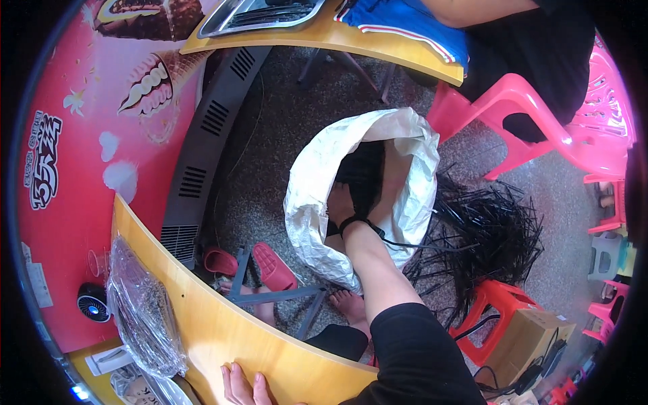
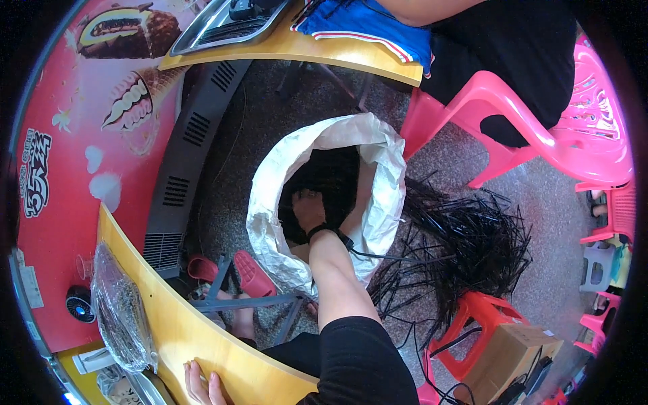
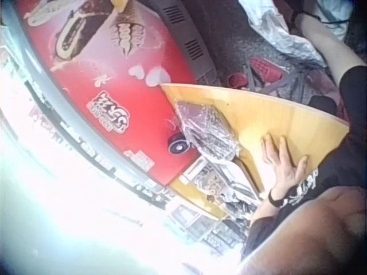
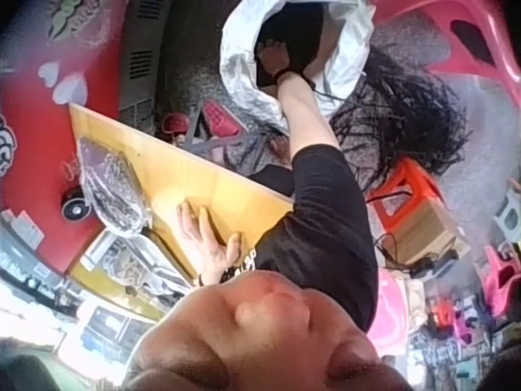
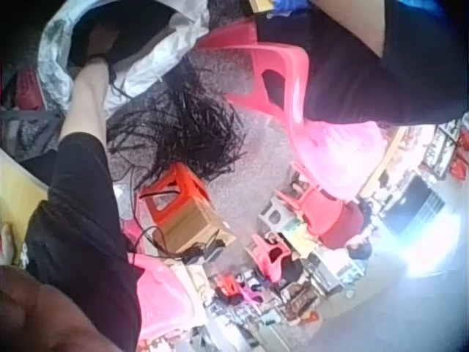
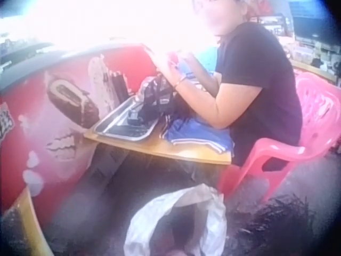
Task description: Sorting and inspecting black plastic rods or fan components.
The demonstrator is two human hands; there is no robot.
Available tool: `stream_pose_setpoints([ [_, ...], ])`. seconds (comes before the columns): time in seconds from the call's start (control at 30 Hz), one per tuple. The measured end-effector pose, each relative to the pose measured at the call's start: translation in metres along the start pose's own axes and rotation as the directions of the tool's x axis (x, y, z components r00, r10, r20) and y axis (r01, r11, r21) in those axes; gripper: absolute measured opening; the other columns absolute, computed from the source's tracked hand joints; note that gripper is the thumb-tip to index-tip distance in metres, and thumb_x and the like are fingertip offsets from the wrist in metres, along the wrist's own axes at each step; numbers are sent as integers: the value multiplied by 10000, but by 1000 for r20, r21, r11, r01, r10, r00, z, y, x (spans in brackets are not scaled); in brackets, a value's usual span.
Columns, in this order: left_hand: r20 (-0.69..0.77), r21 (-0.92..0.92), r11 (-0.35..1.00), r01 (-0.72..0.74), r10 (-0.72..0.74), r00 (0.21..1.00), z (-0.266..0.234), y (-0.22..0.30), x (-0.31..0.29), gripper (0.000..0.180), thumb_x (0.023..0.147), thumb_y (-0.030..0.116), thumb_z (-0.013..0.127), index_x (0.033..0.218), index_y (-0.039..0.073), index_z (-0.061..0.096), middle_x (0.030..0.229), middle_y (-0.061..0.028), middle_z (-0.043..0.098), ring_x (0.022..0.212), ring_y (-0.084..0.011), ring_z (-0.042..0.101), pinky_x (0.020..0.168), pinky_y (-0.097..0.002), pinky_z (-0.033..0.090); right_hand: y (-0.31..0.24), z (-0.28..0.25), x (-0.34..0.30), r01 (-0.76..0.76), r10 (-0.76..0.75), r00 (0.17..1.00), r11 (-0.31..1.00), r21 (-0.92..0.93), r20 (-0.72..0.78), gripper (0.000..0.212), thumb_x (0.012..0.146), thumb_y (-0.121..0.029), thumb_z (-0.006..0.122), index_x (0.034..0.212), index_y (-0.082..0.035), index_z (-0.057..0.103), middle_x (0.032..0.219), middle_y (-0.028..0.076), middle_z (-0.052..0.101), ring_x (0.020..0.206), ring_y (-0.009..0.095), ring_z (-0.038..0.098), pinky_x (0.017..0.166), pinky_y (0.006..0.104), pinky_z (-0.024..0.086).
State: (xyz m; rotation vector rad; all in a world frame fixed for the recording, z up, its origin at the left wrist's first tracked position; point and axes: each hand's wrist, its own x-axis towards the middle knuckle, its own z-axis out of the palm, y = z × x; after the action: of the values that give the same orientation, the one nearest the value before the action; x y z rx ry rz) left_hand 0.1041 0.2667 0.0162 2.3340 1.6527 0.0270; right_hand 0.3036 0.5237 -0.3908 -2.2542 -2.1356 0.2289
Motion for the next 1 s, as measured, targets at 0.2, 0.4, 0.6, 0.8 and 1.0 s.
stream_pose_setpoints([
  [0.2, -8, 4, 1000, 14, -14, 1000, -1, -5, -3, 771, 819, 473, 563, 1376, -15, 350, 1436, -326, 253, 1315, -530, 230, 1050, -617, 212, -5, -23, -7, 166, -167, 984, 986, -24, -66, 293, 839, -179, 537, 1115, -85, 575, 1114, 140, 575, 1093, 281, 524, 868, 456, 392],
  [0.4, -2, 17, 1000, 20, -20, 1000, -4, -5, -3, 775, 808, 476, 577, 1366, -16, 363, 1439, -323, 250, 1311, -528, 235, 1047, -611, 227, -4, -19, -19, 197, -209, 977, 962, 190, 41, 519, 832, -367, 581, 1261, -82, 519, 1341, 191, 451, 1255, 337, 400, 955, 493, 341],
  [0.6, 35, 50, 999, 10, -11, 999, -4, -2, -1, 775, 799, 469, 589, 1360, -18, 369, 1445, -316, 243, 1304, -527, 245, 1048, -603, 228, 15, 43, -20, 266, -269, 963, 960, 86, 28, 693, 835, -518, 549, 1385, -117, 421, 1480, 159, 316, 1376, 334, 255, 1014, 533, 286],
  [0.8, 28, 62, 996, 56, -58, 998, -7, 2, -1, 772, 793, 458, 604, 1358, -16, 374, 1447, -316, 236, 1309, -519, 243, 1046, -596, 230, 1, 16, -25, 349, -339, 933, 935, -67, 125, 580, 869, -455, 509, 1337, -114, 489, 1450, 126, 375, 1371, 335, 259, 1039, 522, 255],
  [1.0, 54, 13, 995, 96, -96, 994, -6, -3, -2, 771, 791, 453, 626, 1372, 12, 376, 1465, -301, 205, 1332, -502, 208, 1041, -596, 217, 32, 42, -23, 402, -403, 914, 915, 38, 36, 513, 918, -388, 397, 1357, -129, 460, 1407, 105, 446, 1358, 236, 319, 1094, 500, 192],
])
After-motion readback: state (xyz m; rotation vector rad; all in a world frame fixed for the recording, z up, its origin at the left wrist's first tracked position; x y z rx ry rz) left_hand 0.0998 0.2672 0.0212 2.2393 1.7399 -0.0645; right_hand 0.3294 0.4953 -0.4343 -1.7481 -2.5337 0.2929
